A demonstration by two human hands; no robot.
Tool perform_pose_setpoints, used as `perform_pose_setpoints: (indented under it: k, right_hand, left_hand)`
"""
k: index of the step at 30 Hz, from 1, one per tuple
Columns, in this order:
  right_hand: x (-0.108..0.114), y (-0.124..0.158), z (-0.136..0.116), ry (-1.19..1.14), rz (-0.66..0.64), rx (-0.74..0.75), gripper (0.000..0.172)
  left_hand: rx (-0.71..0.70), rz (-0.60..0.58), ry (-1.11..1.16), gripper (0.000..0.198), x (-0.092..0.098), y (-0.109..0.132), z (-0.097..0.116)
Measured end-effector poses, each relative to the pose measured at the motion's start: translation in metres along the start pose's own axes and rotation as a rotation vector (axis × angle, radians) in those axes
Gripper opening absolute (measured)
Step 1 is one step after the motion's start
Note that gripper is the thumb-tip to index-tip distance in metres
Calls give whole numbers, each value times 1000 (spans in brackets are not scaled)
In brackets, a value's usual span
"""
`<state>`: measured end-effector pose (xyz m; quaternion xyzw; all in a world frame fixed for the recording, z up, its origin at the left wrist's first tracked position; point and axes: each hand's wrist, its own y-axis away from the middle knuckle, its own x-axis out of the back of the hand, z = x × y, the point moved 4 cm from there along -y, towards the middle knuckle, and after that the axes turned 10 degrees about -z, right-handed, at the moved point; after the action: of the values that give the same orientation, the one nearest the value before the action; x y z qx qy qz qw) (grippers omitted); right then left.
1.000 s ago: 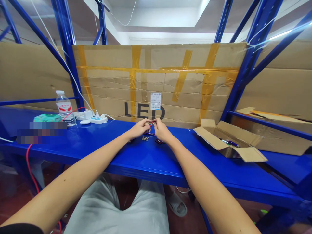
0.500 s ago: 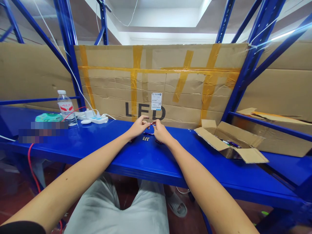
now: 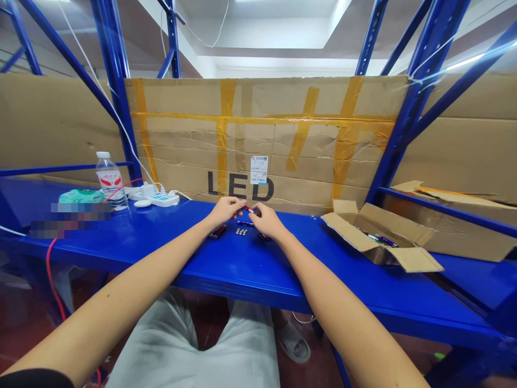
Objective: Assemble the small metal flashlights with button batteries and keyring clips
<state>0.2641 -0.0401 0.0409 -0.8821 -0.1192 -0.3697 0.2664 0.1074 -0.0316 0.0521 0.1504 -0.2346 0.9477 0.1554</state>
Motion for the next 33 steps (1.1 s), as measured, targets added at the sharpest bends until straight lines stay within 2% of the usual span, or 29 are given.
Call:
perform_pose_setpoints:
  k: [4,8,10,12,15,18,27,33]
  right_hand:
    - [-8,0,-11,-151,-80,68,15]
    - [-8,1,-13,-247,-120,2,21]
    - [-3,2,-11,-224,-88,-40,24]
    - [4,2,-7,-174,-30,-62,26]
    - [12,2,-2,-102,27,-61,30]
    - [17,3,-1,-8,47,-58,31]
    - [19,4,-5,190,77,-6,29]
    - [20,5,-7,198,78,-4,30]
  left_hand:
    - [-91,-11,-101,46,-4,2,-1]
    - [-117,7,-149,49,-4,-3,-3]
    - [-44,52,-7,55,1,-7,-6]
    - [37,93,264,64,8,-10,-10]
    - [52,51,623,72,18,-11,-13]
    - [56,3,776,75,25,-10,-16]
    - [80,-49,767,77,20,-8,-16]
    - [72,-45,734,80,19,-8,-16]
